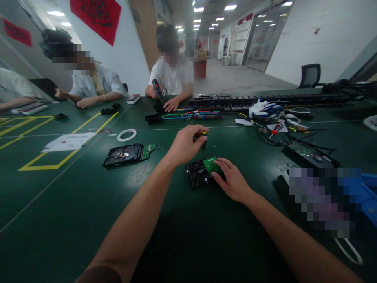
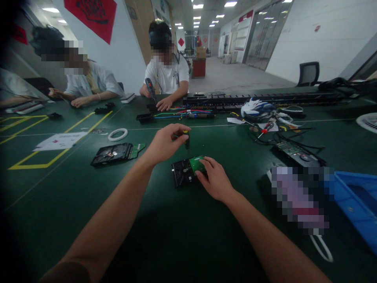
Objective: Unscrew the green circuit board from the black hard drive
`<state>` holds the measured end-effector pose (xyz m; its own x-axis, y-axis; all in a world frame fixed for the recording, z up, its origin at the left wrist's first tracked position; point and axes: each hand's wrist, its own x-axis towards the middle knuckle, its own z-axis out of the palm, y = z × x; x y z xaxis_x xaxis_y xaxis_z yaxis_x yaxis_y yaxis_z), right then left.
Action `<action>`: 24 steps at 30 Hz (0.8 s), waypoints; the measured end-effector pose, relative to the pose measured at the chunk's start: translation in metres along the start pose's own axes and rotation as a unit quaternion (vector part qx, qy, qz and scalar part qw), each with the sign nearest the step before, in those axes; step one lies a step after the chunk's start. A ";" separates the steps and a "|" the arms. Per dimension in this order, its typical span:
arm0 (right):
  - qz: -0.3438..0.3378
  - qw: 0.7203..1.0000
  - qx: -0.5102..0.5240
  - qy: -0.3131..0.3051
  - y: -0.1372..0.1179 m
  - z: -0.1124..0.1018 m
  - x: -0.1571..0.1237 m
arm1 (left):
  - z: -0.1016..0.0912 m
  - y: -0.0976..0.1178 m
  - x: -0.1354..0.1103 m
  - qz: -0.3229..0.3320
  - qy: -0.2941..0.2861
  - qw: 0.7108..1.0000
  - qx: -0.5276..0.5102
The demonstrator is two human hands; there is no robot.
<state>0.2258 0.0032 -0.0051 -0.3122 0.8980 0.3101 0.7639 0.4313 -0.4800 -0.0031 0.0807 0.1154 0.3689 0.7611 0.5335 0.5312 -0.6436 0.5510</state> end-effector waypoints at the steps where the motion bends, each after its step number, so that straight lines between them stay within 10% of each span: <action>1: 0.001 1.000 -0.001 -0.001 0.000 0.000 0.000 | 0.000 0.000 0.000 -0.002 0.001 1.000 -0.003; 24: -0.010 1.000 0.005 -0.001 -0.001 -0.001 0.001 | 0.000 0.000 -0.001 -0.025 -0.044 0.996 -0.078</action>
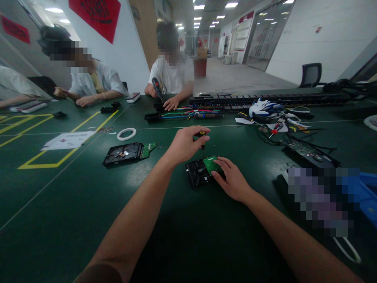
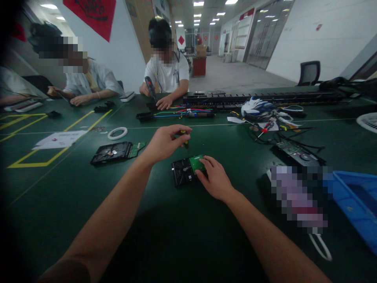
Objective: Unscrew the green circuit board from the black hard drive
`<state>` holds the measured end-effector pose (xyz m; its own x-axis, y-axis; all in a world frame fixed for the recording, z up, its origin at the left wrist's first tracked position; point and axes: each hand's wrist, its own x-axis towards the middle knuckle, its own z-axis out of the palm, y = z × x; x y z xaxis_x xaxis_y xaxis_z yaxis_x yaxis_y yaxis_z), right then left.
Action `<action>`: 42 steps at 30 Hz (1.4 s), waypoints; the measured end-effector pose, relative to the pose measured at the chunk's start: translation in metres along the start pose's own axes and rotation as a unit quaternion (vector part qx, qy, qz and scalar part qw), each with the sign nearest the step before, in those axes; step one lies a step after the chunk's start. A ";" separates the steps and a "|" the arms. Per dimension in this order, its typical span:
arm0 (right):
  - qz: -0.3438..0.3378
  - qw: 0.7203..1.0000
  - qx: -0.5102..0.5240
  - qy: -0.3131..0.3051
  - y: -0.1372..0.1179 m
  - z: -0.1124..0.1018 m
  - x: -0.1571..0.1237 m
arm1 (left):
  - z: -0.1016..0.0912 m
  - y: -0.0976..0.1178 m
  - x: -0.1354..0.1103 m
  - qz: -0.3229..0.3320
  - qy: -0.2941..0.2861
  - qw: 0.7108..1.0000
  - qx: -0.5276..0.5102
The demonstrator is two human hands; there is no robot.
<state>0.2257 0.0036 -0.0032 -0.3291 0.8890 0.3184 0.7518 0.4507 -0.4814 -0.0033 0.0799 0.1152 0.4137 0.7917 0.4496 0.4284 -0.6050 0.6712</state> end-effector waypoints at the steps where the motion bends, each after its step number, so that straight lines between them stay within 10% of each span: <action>1: -0.002 1.000 0.002 0.001 0.000 0.000 0.000 | 0.000 0.000 0.000 0.002 0.001 1.000 0.009; 42: 0.007 1.000 0.002 0.002 0.001 0.001 -0.001 | -0.002 -0.001 0.002 0.045 0.036 0.988 0.141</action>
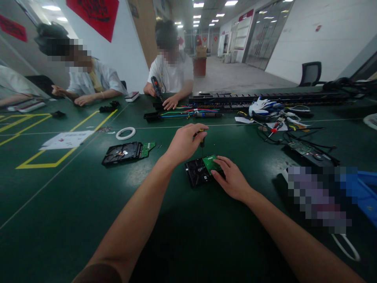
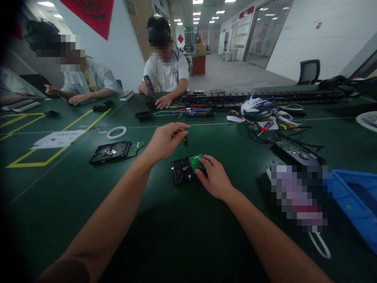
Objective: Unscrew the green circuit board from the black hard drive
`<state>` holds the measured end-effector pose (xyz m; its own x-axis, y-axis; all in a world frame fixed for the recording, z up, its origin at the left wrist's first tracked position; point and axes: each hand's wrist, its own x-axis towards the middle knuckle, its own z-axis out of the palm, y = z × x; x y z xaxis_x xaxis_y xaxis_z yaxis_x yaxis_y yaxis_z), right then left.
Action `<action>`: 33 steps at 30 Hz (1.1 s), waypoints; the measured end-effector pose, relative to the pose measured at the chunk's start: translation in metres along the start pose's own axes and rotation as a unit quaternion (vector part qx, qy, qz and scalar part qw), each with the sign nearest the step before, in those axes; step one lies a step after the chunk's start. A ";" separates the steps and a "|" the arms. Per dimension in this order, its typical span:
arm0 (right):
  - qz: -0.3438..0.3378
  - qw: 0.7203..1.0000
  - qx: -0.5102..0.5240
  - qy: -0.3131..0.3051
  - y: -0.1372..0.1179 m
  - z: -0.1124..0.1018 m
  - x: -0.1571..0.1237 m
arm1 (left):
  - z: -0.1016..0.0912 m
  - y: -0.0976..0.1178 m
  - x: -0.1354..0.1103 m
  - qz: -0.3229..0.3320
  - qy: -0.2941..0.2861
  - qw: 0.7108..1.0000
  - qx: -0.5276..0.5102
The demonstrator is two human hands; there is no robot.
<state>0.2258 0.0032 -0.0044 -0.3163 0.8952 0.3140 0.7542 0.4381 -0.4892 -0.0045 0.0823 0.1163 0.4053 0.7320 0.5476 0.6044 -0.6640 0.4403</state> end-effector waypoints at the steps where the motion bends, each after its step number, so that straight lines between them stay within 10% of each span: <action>1: 0.002 1.000 0.000 -0.001 0.000 0.000 0.000 | 0.000 0.000 0.000 0.001 0.000 1.000 -0.001; 33: 0.000 1.000 -0.001 -0.001 -0.001 -0.001 0.000 | 0.003 -0.002 0.000 -0.021 0.026 0.999 0.001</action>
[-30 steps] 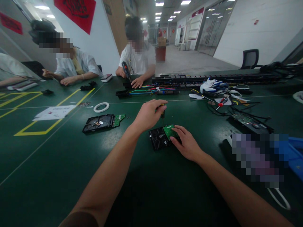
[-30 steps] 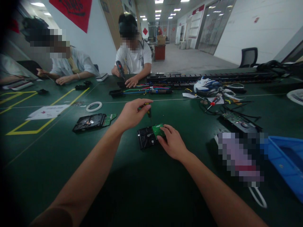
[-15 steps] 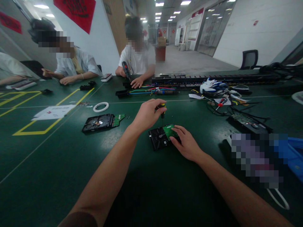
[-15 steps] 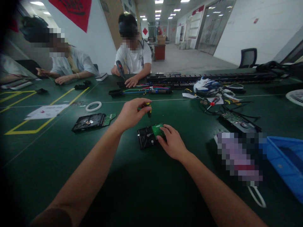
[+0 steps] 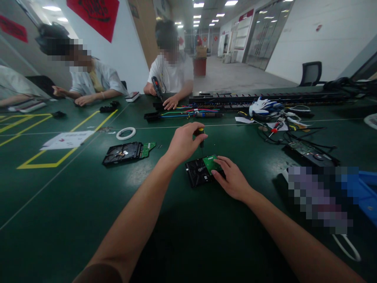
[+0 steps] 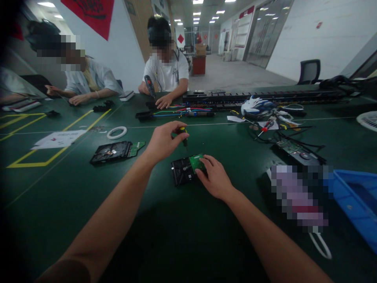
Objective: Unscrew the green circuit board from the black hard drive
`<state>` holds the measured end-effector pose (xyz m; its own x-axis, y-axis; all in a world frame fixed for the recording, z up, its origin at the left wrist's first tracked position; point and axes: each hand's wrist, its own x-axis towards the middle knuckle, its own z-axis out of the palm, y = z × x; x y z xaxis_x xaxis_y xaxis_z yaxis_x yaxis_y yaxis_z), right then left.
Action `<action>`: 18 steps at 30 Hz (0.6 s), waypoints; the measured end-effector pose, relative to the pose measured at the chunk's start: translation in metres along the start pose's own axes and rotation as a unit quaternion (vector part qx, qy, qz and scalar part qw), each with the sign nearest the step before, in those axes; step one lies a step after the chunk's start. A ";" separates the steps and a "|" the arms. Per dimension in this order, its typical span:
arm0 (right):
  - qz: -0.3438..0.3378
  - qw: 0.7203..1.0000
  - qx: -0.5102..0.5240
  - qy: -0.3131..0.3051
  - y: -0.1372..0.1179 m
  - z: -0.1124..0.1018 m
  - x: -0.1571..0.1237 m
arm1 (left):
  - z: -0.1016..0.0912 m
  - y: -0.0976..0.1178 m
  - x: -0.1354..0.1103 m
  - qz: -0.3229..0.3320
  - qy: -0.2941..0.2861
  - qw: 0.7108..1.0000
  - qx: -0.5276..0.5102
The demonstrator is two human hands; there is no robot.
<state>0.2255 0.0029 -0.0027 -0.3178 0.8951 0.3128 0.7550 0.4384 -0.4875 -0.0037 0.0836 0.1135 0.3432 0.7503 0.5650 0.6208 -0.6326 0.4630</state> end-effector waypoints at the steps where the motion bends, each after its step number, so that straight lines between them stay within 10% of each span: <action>1: 0.000 1.000 0.000 0.001 0.000 0.000 0.000 | 0.000 0.000 0.000 0.002 -0.002 1.000 0.001; 18: -0.005 1.000 -0.001 0.001 -0.002 -0.001 0.001 | -0.004 0.003 0.000 0.023 -0.040 0.999 -0.024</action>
<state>0.2243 0.0028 -0.0011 -0.3240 0.8908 0.3184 0.7532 0.4466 -0.4830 -0.0045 0.0808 0.1175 0.4266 0.7326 0.5304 0.5694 -0.6732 0.4718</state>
